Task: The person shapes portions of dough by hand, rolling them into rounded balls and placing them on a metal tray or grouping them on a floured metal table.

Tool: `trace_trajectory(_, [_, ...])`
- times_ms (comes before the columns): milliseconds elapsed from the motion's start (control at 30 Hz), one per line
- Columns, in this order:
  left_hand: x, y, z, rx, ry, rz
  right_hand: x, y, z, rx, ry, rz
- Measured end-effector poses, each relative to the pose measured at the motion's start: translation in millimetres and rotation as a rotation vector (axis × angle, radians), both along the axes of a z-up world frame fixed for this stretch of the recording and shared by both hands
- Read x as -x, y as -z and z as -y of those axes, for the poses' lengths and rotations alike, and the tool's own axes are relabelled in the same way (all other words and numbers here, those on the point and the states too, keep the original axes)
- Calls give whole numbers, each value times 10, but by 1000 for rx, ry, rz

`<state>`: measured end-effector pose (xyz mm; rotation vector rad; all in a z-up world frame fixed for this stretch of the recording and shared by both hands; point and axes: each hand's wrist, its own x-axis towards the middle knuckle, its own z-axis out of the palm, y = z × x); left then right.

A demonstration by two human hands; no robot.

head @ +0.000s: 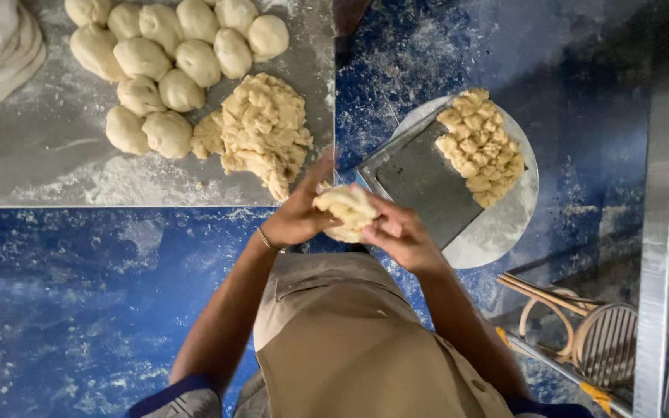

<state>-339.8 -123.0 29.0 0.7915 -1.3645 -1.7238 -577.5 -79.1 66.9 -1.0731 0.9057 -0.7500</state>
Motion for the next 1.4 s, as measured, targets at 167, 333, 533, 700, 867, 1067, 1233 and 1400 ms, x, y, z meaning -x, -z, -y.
trace_trajectory(167, [-71, -57, -176, -52, 158, -246, -213, 271, 105, 186, 163, -227])
trace_trajectory(333, [-60, 195, -377, -206, -130, -143, -536, 501, 10, 318, 257, -612])
trace_trajectory(533, [-517, 797, 63, -203, -845, 337, -717, 909, 437, 624, 85, -672])
trace_trajectory(700, [-443, 1100, 581, -468, -734, -528, -1099, 1658, 1140, 697, 256, -829])
trace_trajectory(867, [-109, 1407, 923, -331, -802, -466, -1213, 1720, 1189, 646, 194, -866])
trace_trajectory(1067, [-160, 1453, 1009, -221, -813, -288, -622, 1406, 1220, 1, -55, -694])
trace_trajectory(1233, [-157, 1279, 962, -274, -807, -185, -183, 817, 503, -377, 279, -288])
trace_trajectory(1400, [-79, 770, 737, -449, -640, -280, -353, 381, 700, 74, 400, -198])
